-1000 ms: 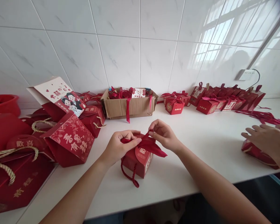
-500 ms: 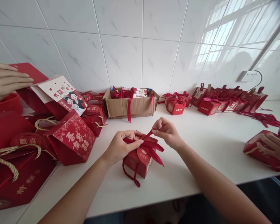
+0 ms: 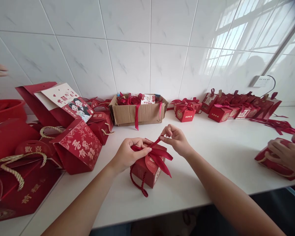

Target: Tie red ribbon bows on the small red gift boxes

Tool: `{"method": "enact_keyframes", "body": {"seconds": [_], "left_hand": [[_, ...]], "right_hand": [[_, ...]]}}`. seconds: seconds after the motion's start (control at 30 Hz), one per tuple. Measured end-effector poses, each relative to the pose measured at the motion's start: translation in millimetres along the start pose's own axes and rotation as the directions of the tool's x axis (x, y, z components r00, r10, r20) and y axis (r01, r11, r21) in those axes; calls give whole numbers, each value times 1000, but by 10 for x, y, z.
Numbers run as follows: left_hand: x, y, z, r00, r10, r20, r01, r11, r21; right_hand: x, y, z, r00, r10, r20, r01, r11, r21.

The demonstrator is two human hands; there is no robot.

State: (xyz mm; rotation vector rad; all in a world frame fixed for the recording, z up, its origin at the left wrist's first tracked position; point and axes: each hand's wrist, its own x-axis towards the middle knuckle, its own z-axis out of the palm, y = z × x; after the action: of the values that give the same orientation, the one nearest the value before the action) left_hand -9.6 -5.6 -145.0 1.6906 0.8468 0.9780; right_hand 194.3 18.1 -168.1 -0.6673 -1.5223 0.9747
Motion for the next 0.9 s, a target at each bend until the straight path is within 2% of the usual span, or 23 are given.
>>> {"method": "enact_keyframes", "body": {"seconds": [0.2, 0.27, 0.33, 0.43, 0.5, 0.57, 0.63, 0.7, 0.8, 0.9], "left_hand": [[-8, 12, -62, 1000, 22, -18, -23, 998, -51], [-1, 9, -93, 1000, 19, -18, -21, 997, -78], [7, 2, -121, 1000, -7, -20, 5, 995, -98], [15, 0, -151, 994, -103, 26, 106, 975, -194], [17, 11, -166, 983, -163, 86, 181, 941, -286], [18, 27, -183, 976, -182, 119, 212, 917, -339], [21, 41, -202, 980, -166, 111, 195, 912, -362], [26, 44, -218, 982, -154, 106, 183, 910, -372], [30, 29, -231, 976, -175, 126, 211, 900, -382], [32, 9, -236, 963, -203, 177, 258, 883, -393]], "right_hand": [[-47, 78, 28, 983, 124, 136, -149, 969, 196], [-52, 89, 26, 978, 148, 149, -180, 956, 233], [-45, 80, 14, 978, 153, 142, -185, 951, 248], [-12, 15, -16, 985, 125, 119, -149, 963, 225], [19, -71, -29, 994, 72, 85, -83, 989, 126], [50, -181, -19, 996, -3, 89, 10, 997, -78], [81, -290, 21, 981, -61, 183, 117, 942, -315], [117, -369, 81, 943, -73, 326, 231, 847, -479], [178, -412, 162, 886, -31, 463, 329, 746, -579], [227, -411, 196, 863, -6, 505, 354, 720, -596]]}}
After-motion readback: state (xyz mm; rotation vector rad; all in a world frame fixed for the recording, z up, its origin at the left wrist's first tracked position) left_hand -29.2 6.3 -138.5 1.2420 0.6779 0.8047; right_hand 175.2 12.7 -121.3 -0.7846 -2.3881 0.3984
